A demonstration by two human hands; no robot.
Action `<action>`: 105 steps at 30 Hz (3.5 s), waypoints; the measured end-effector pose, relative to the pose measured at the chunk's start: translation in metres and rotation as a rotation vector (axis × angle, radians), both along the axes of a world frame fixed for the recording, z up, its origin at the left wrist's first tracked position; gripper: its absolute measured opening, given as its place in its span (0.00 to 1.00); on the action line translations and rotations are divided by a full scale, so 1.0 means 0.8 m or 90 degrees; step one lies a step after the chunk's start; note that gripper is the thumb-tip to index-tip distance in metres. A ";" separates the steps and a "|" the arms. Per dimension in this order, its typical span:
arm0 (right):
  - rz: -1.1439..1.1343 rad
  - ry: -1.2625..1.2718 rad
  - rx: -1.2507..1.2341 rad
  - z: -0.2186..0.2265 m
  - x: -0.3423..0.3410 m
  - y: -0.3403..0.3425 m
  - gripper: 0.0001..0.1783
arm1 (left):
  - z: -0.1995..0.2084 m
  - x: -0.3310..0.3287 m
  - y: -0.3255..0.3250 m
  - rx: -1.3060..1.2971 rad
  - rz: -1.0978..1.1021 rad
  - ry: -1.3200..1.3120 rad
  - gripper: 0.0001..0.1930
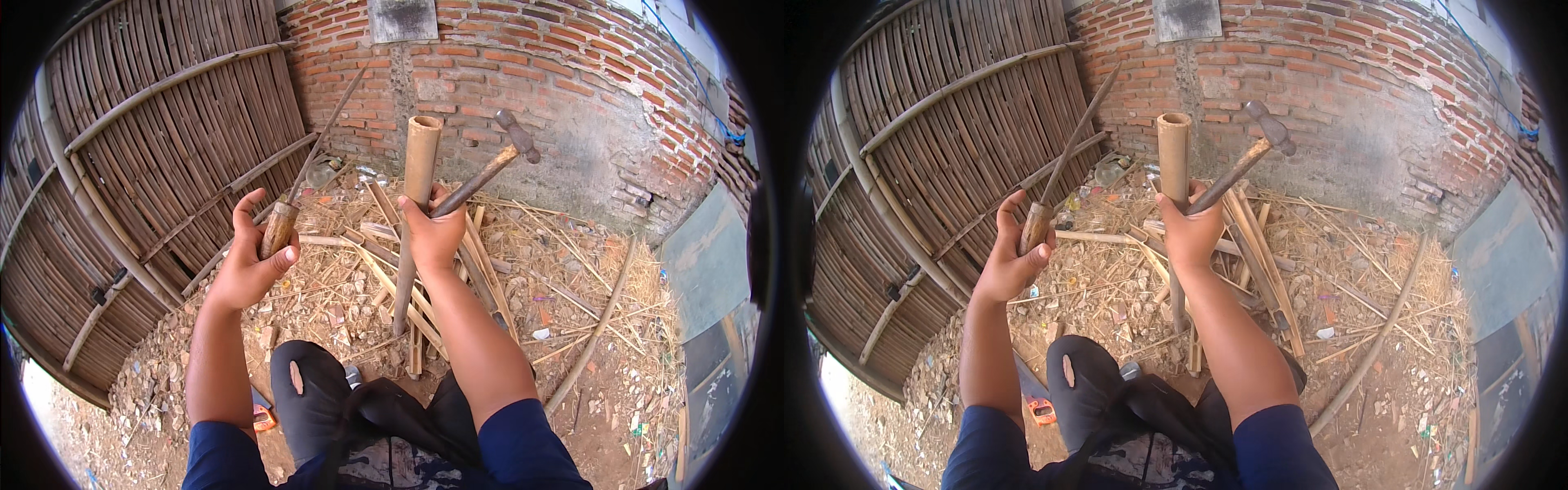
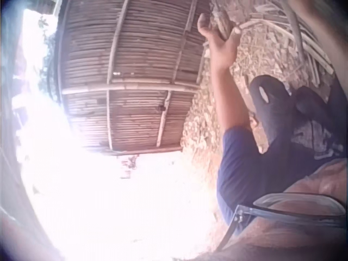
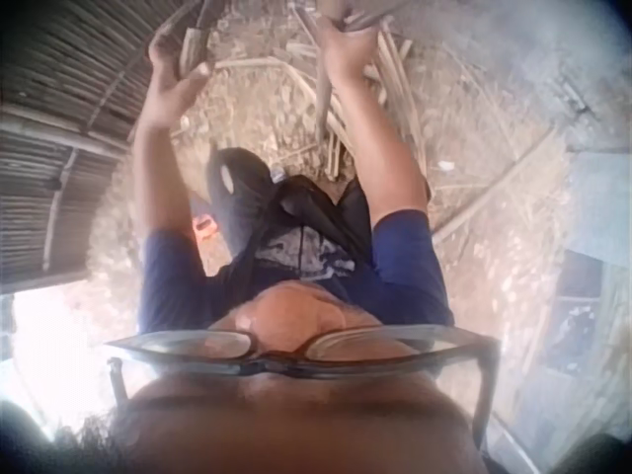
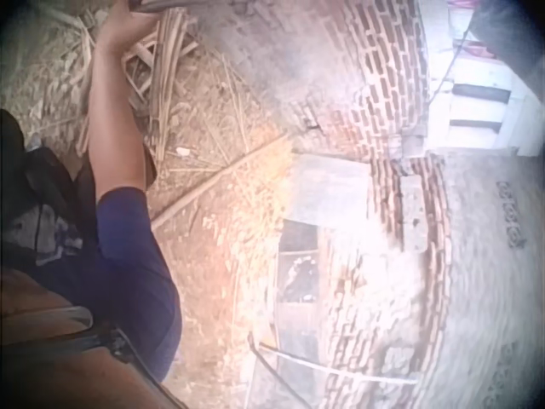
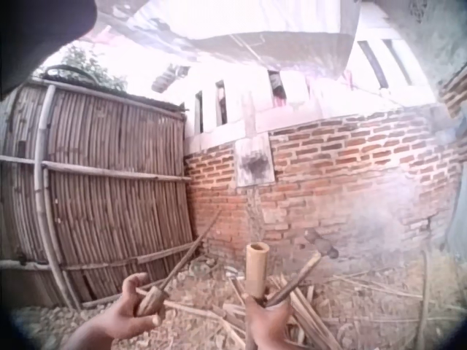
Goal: The person positions a cleaver at the top of a bamboo stalk and strikes the back of the blade with a hammer to split the wood into strips.
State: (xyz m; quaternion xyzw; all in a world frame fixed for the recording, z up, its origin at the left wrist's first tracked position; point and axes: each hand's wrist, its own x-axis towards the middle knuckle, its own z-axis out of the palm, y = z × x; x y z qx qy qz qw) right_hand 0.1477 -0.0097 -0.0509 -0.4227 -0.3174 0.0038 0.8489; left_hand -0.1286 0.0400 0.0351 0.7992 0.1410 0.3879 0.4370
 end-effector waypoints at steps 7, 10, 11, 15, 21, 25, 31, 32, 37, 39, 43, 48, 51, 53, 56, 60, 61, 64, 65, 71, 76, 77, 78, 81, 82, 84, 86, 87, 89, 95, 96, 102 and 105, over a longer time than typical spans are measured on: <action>-0.049 -0.037 -0.077 0.006 -0.039 0.045 0.28 | 0.026 -0.013 -0.004 -0.092 0.010 0.016 0.31; -0.035 -0.039 -0.078 0.012 -0.059 0.043 0.28 | 0.027 -0.020 0.012 0.077 0.071 -0.001 0.25; -0.045 -0.051 -0.086 0.015 -0.065 0.041 0.28 | 0.026 -0.022 0.018 0.161 0.099 0.004 0.23; -0.048 -0.077 -0.071 0.017 -0.074 0.041 0.26 | 0.028 -0.012 0.005 0.283 0.183 0.000 0.21; -0.025 -0.066 -0.047 0.010 -0.080 0.034 0.25 | 0.008 -0.009 0.010 0.252 0.242 -0.073 0.19; -0.009 -0.060 -0.041 0.010 -0.081 0.025 0.26 | 0.009 -0.012 0.004 0.229 0.259 -0.074 0.19; -0.039 -0.065 -0.017 0.001 -0.079 0.029 0.26 | 0.020 -0.014 -0.008 0.269 0.277 -0.035 0.20; -0.043 -0.067 -0.027 -0.001 -0.079 0.027 0.26 | 0.024 -0.016 -0.011 0.259 0.281 -0.013 0.20; -0.014 -0.056 -0.055 0.009 -0.088 0.016 0.25 | 0.048 -0.025 -0.028 0.267 0.268 0.020 0.20; -0.024 -0.058 -0.066 0.010 -0.089 0.014 0.26 | 0.053 -0.027 -0.032 0.294 0.270 0.023 0.20; -0.049 -0.079 -0.056 0.005 -0.088 0.020 0.26 | 0.062 -0.032 -0.038 0.348 0.274 0.022 0.21; -0.036 -0.063 -0.108 0.015 -0.099 0.011 0.26 | 0.075 -0.039 -0.050 0.327 0.291 0.076 0.21; -0.031 -0.081 -0.142 0.020 -0.096 0.007 0.25 | 0.083 -0.040 -0.051 0.386 0.301 0.098 0.22; -0.049 -0.125 -0.176 0.021 -0.094 -0.002 0.24 | 0.089 -0.041 -0.053 0.436 0.308 0.122 0.23; -0.070 -0.201 -0.224 0.027 -0.081 -0.028 0.23 | 0.094 -0.043 -0.049 0.479 0.334 0.138 0.23; 0.052 -0.048 -0.207 0.039 -0.048 -0.080 0.23 | 0.101 -0.045 -0.038 0.464 0.336 0.167 0.23; 0.015 -0.081 -0.353 0.058 -0.039 -0.109 0.24 | 0.105 -0.051 -0.036 0.457 0.347 0.178 0.23; -0.140 -0.292 -0.537 0.107 -0.004 -0.165 0.27 | 0.110 -0.057 -0.040 0.438 0.370 0.192 0.23; -0.159 -0.324 -0.613 0.135 -0.005 -0.190 0.29 | 0.109 -0.054 -0.040 0.431 0.370 0.191 0.23; -0.180 -0.465 -0.548 0.217 0.004 -0.240 0.29 | 0.118 -0.043 -0.051 0.391 0.357 0.219 0.24; -0.346 -0.609 -0.455 0.264 -0.014 -0.233 0.27 | 0.122 -0.041 -0.059 0.441 0.373 0.217 0.24; -0.332 -0.608 -0.486 0.265 -0.017 -0.228 0.27 | 0.121 -0.041 -0.058 0.447 0.370 0.207 0.24; -0.317 -0.607 -0.515 0.265 -0.021 -0.223 0.28 | 0.120 -0.041 -0.059 0.444 0.372 0.206 0.24; -0.321 -0.638 -0.634 0.270 -0.009 -0.210 0.28 | 0.116 -0.043 -0.063 0.453 0.383 0.204 0.23; -0.332 -0.653 -0.678 0.273 -0.001 -0.208 0.28 | 0.114 -0.044 -0.064 0.467 0.391 0.204 0.23; -0.358 -0.621 -0.555 0.285 0.019 -0.210 0.29 | 0.111 -0.044 -0.062 0.475 0.394 0.198 0.23; -0.353 -0.559 -0.471 0.292 0.023 -0.214 0.30 | 0.110 -0.045 -0.058 0.463 0.384 0.186 0.23; -0.333 -0.511 -0.448 0.293 0.021 -0.215 0.30 | 0.109 -0.045 -0.057 0.463 0.382 0.185 0.23; -0.308 -0.505 -0.406 0.286 0.016 -0.209 0.30 | 0.109 -0.045 -0.056 0.462 0.375 0.184 0.22; -0.296 -0.678 -0.646 0.259 -0.003 -0.192 0.30 | 0.109 -0.042 -0.067 0.456 0.411 0.216 0.22; -0.303 -0.670 -0.632 0.266 -0.006 -0.195 0.30 | 0.109 -0.042 -0.066 0.449 0.407 0.212 0.23; -0.313 -0.607 -0.464 0.264 -0.003 -0.193 0.30 | 0.109 -0.044 -0.068 0.428 0.380 0.214 0.24; -0.317 -0.658 -0.602 0.246 -0.001 -0.185 0.31 | 0.108 -0.045 -0.069 0.420 0.385 0.223 0.24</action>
